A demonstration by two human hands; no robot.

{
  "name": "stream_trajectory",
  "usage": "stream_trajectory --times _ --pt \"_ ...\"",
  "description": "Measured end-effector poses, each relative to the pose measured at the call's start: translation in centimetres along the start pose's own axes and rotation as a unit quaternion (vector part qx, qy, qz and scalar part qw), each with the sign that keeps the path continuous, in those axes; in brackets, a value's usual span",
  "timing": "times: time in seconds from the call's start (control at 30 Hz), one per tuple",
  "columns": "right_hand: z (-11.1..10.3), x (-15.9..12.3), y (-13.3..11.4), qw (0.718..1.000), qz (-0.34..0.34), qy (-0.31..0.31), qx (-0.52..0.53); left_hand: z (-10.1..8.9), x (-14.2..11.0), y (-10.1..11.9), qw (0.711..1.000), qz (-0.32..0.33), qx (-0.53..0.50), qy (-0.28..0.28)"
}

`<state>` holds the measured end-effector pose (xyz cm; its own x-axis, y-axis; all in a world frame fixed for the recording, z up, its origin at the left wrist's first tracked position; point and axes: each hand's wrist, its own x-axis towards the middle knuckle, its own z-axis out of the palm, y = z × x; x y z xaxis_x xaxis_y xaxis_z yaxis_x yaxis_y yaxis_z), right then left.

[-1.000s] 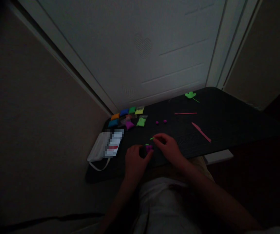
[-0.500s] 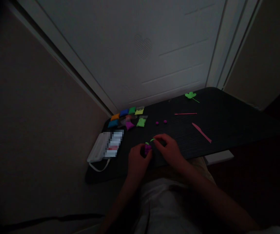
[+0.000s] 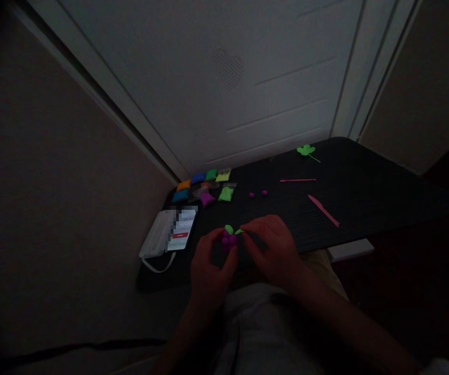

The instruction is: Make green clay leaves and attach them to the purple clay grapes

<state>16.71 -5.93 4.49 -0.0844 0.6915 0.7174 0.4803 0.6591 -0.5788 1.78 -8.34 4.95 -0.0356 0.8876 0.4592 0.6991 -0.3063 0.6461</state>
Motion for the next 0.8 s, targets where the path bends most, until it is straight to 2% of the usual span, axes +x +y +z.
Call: stream_trajectory --times 0.4,0.53,0.8 --pt "0.43 -0.39 0.05 1.000 -0.019 -0.004 -0.019 0.10 -0.01 0.13 0.998 0.032 0.050 0.017" --pt "0.52 -0.56 0.00 0.999 -0.023 -0.022 -0.009 0.15 -0.04 0.02 0.995 0.045 0.083 0.030" --pt "0.44 -0.50 -0.44 0.996 0.059 -0.056 0.047 0.29 -0.18 -0.27 0.988 0.103 0.110 0.042"
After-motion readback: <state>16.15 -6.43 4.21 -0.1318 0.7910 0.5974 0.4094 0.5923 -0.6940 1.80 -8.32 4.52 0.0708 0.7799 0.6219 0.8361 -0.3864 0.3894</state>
